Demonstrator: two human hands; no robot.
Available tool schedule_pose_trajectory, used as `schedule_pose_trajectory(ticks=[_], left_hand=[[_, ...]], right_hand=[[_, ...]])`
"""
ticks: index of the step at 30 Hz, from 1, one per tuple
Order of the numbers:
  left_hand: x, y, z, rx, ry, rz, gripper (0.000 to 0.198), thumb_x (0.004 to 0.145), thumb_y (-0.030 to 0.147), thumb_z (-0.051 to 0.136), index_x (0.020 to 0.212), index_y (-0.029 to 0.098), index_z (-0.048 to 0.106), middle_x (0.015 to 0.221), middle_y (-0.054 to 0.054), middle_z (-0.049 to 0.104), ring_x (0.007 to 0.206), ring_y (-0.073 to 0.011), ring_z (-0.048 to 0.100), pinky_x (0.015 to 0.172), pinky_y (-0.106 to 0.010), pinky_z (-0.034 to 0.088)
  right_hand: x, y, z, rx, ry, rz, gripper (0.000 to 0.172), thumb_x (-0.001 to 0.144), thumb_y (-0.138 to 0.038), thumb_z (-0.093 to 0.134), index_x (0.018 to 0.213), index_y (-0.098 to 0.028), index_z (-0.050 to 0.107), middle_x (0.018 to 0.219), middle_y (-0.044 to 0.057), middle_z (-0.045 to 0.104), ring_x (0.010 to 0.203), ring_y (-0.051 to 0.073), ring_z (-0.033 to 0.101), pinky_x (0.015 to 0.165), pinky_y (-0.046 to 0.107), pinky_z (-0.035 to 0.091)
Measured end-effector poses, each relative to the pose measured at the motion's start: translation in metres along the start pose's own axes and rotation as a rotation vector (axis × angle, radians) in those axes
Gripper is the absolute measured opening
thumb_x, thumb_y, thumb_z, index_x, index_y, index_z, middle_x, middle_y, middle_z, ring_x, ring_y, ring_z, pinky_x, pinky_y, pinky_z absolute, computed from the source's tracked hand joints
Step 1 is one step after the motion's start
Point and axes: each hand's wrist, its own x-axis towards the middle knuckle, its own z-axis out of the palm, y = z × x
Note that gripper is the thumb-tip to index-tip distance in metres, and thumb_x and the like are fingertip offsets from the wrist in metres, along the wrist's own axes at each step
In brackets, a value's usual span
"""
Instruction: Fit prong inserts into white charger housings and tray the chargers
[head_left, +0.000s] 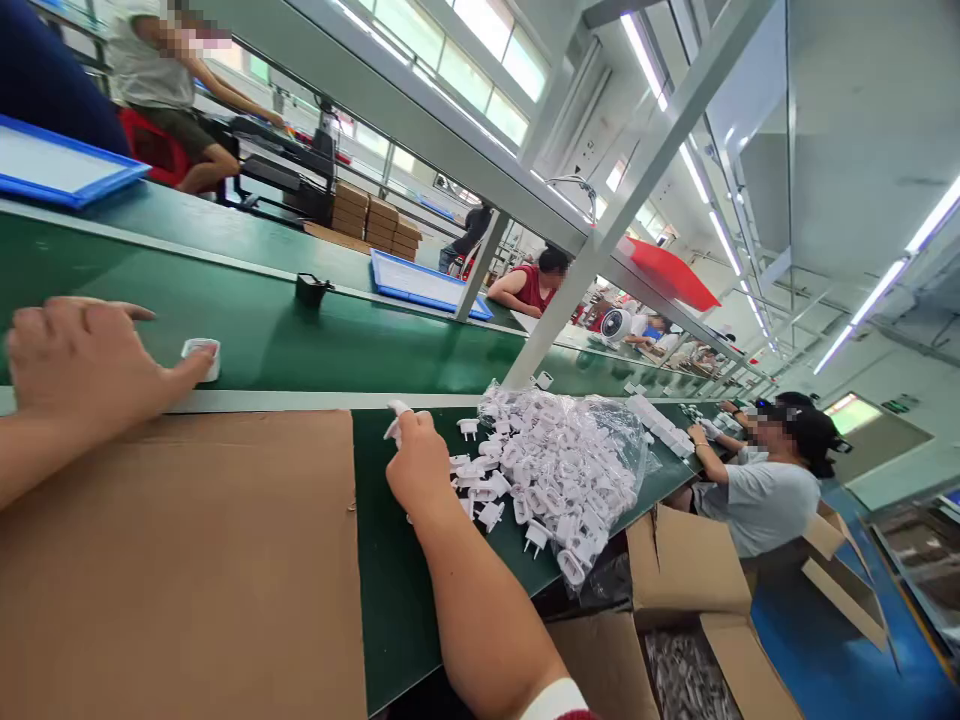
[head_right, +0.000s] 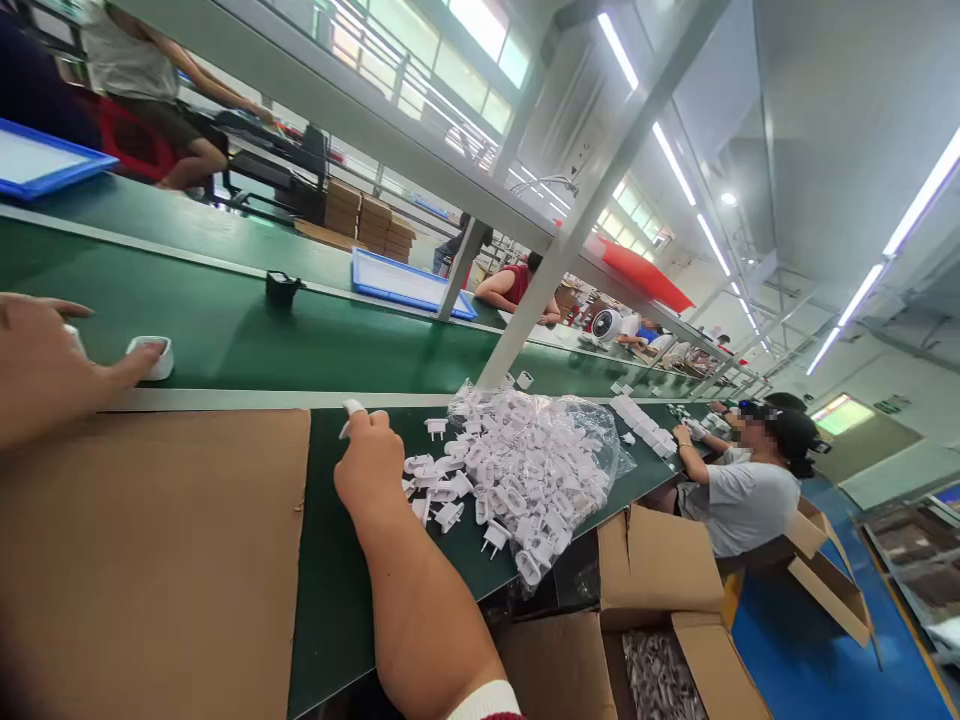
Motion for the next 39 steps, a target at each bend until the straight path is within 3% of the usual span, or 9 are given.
schedule_pose_trajectory(ticks=[3, 8, 15, 19, 22, 26, 29, 34, 39], left_hand=[[0.003, 0.004, 0.014, 0.186, -0.013, -0.073, 0.093, 0.09, 0.076, 0.045, 0.146, 0.002, 0.041, 0.15, -0.029, 0.052, 0.131, -0.0423, 0.048, 0.095, -0.042, 0.046], [0.012, 0.008, 0.007, 0.203, -0.239, -0.037, 0.067, 0.097, 0.052, 0.034, 0.144, 0.008, 0.05, 0.137, -0.022, 0.066, 0.122, -0.0378, 0.061, 0.091, -0.037, 0.048], [-0.068, 0.029, -0.007, -0.275, -0.174, 0.198, 0.073, 0.085, 0.065, 0.048, 0.139, 0.017, 0.058, 0.123, -0.011, 0.074, 0.116, -0.0325, 0.065, 0.099, -0.038, 0.053], [-0.123, 0.03, -0.007, -0.478, -0.233, 0.224, 0.072, 0.082, 0.072, 0.052, 0.131, 0.021, 0.063, 0.122, -0.01, 0.075, 0.11, -0.0304, 0.069, 0.094, -0.038, 0.056], [-0.154, 0.029, -0.005, -0.545, -0.376, 0.239, 0.066, 0.086, 0.071, 0.056, 0.132, 0.024, 0.064, 0.118, -0.008, 0.076, 0.097, -0.0287, 0.072, 0.085, -0.038, 0.058], [-0.171, 0.031, 0.002, -0.652, -0.419, 0.288, 0.073, 0.081, 0.069, 0.071, 0.136, 0.02, 0.064, 0.13, -0.013, 0.07, 0.106, -0.0321, 0.069, 0.09, -0.04, 0.059], [-0.17, 0.034, 0.002, -0.677, -0.443, 0.305, 0.061, 0.082, 0.067, 0.071, 0.12, 0.02, 0.073, 0.12, -0.012, 0.072, 0.108, -0.0321, 0.067, 0.09, -0.039, 0.057], [-0.164, 0.036, -0.003, -0.718, -0.486, 0.246, 0.052, 0.081, 0.067, 0.066, 0.103, 0.021, 0.075, 0.098, -0.007, 0.072, 0.09, -0.0264, 0.066, 0.075, -0.032, 0.051], [-0.163, 0.036, -0.003, -0.755, -0.539, 0.212, 0.045, 0.079, 0.063, 0.067, 0.09, 0.019, 0.072, 0.092, -0.006, 0.068, 0.085, -0.0237, 0.064, 0.072, -0.031, 0.048]], right_hand=[[-0.006, -0.008, -0.005, 0.03, -0.018, -0.038, 0.058, 0.09, -0.011, 0.058, 0.147, -0.019, 0.051, 0.132, 0.01, 0.067, 0.108, 0.025, 0.07, 0.09, 0.035, 0.056], [-0.027, -0.02, -0.01, -0.062, -0.108, -0.242, 0.036, 0.092, -0.02, 0.063, 0.127, -0.028, 0.068, 0.119, 0.005, 0.069, 0.111, 0.024, 0.066, 0.082, 0.03, 0.055], [-0.045, -0.03, -0.001, -0.113, -0.275, -0.416, 0.038, 0.084, -0.012, 0.065, 0.12, -0.022, 0.07, 0.119, 0.008, 0.07, 0.111, 0.026, 0.064, 0.081, 0.032, 0.053], [-0.031, -0.017, 0.007, 0.228, -0.201, -0.279, 0.03, 0.082, -0.006, 0.065, 0.104, -0.024, 0.076, 0.108, 0.005, 0.074, 0.102, 0.021, 0.069, 0.085, 0.03, 0.054], [-0.021, -0.007, 0.008, 0.675, -0.098, -0.093, 0.016, 0.082, -0.026, 0.078, 0.098, -0.022, 0.078, 0.099, 0.004, 0.077, 0.089, 0.019, 0.071, 0.084, 0.031, 0.058], [-0.02, -0.009, 0.009, 0.994, -0.19, -0.006, 0.042, 0.071, -0.048, 0.087, 0.102, -0.021, 0.08, 0.091, 0.003, 0.078, 0.079, 0.018, 0.07, 0.067, 0.028, 0.057], [-0.027, -0.016, 0.013, 0.956, -0.192, -0.087, 0.038, 0.079, -0.047, 0.08, 0.108, -0.022, 0.08, 0.095, 0.003, 0.077, 0.08, 0.017, 0.069, 0.066, 0.028, 0.056], [-0.041, -0.023, 0.013, 0.575, 0.054, -0.393, 0.026, 0.09, -0.024, 0.065, 0.113, -0.022, 0.077, 0.109, 0.008, 0.075, 0.096, 0.019, 0.068, 0.085, 0.032, 0.058], [-0.043, -0.024, 0.013, 0.351, 0.026, -0.619, 0.042, 0.087, -0.004, 0.053, 0.119, -0.021, 0.074, 0.109, 0.009, 0.073, 0.106, 0.023, 0.065, 0.093, 0.035, 0.058]])
